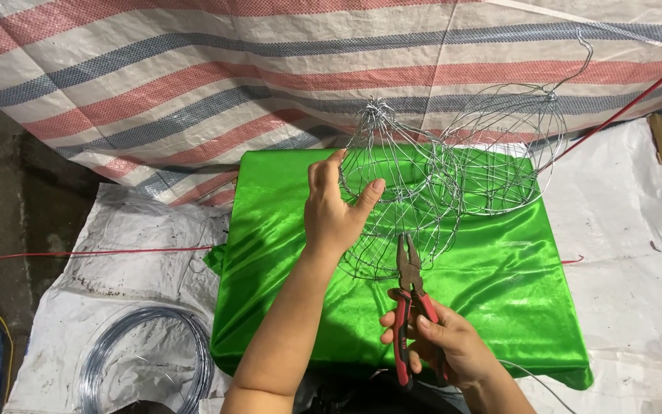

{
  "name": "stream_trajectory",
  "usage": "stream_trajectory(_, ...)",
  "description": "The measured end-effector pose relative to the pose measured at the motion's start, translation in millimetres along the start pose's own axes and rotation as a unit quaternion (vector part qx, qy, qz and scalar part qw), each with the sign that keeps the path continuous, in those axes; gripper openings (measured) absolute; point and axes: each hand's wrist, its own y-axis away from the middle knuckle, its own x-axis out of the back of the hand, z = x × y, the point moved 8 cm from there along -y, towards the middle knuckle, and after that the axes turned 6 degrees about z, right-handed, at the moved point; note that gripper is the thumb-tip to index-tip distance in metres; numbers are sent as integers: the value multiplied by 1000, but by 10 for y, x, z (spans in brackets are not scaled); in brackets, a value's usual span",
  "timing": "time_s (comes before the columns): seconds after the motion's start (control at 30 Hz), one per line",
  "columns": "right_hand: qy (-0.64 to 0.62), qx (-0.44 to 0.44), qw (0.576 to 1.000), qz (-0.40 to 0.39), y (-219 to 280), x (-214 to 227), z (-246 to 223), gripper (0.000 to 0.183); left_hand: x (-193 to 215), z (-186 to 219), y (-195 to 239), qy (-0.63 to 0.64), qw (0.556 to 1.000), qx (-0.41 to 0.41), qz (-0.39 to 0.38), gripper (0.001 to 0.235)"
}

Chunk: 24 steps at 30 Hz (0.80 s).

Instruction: Connecting pieces of wire mesh together by twisting thin wire with pliers to form a structure.

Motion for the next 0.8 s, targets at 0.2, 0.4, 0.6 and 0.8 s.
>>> stream_trajectory(0.2,-29,2,1000,-8,-35,64,17,43,-6,-33,-9,-10,999,19,-28,91)
stream_trajectory(0.4,-42,-4,999,-29,-46,30,-9,52,40,-41,-12,-3,1000,6,-20,89)
stream_trajectory(0.6,150,37,984,84,-29,134,78,34,62,-47,12,3,1000,0,-27,86)
stream_trajectory(0.8,243,55,959,135,-26,70,23,33,64,-86,18,-4,999,20,-30,90)
